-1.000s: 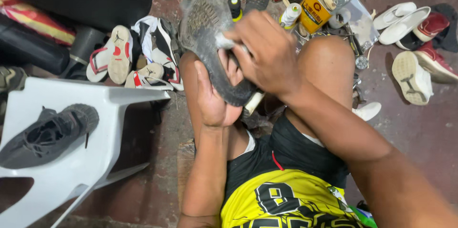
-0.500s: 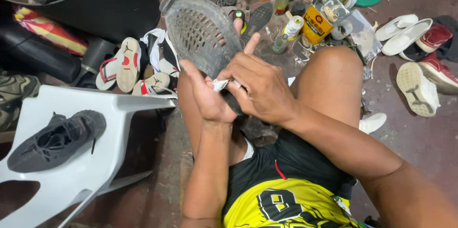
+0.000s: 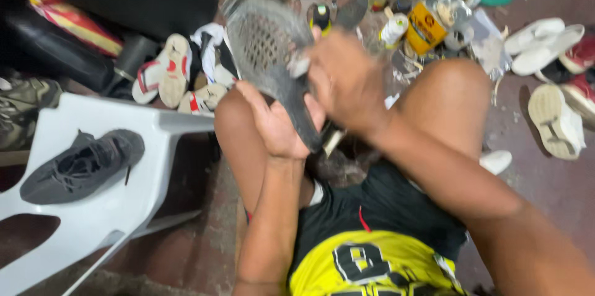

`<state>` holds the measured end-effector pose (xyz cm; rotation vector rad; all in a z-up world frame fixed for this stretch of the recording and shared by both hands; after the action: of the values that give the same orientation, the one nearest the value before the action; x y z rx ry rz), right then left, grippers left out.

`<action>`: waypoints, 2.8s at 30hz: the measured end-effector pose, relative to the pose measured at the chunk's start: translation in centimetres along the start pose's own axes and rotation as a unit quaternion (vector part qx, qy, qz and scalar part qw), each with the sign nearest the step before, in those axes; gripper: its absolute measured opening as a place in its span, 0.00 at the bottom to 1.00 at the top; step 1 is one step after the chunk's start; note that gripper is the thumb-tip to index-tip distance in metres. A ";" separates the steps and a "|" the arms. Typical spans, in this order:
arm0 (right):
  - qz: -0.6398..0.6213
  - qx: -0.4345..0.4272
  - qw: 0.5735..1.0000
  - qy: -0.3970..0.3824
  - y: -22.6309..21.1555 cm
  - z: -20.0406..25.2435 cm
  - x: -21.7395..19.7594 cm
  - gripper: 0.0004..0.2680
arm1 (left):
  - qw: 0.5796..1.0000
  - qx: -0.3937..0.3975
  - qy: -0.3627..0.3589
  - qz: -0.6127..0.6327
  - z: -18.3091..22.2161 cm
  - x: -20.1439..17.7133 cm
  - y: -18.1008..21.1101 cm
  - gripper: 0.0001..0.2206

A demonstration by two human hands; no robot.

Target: The person uses a metal tool to pry and separate a shoe sole, wipes the inside with a white cloth, and then fits a black sneaker onto the sole by hand.

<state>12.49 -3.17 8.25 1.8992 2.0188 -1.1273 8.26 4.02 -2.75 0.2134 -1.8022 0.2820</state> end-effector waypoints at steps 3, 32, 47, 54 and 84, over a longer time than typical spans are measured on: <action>-0.106 -0.020 0.986 -0.131 -2.9 2.3 2.3 0.05 | 0.985 0.052 0.039 -0.157 0.4 0.5 0.8 0.45; 0.014 0.051 0.995 -0.086 3.3 2.1 4.4 0.10 | 0.982 0.068 0.137 -0.109 3.5 -6.4 2.9 0.40; 0.029 0.067 0.985 -0.156 4.6 3.2 5.0 0.08 | 0.944 0.107 0.265 -0.164 3.8 -8.1 4.1 0.34; 0.039 0.100 0.984 -0.143 5.8 3.8 5.6 0.05 | 0.969 0.086 0.198 -0.117 4.3 -8.1 3.7 0.35; -0.114 0.100 0.979 -0.137 3.1 4.3 9.4 0.04 | 0.976 0.067 0.206 0.020 5.0 -11.8 1.5 0.38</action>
<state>11.92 1.45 -1.45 1.5102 2.0686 -1.6058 6.09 3.93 -15.46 0.1980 -1.3793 0.4426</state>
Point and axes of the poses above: each hand's wrist, its own z-axis away from the middle knuckle, its own x-axis out of the palm, y = z × x, the point moved 9 cm from there along -z, towards the middle knuckle, and after that the axes turned 1 degree about -x, right-handed, at the moved point
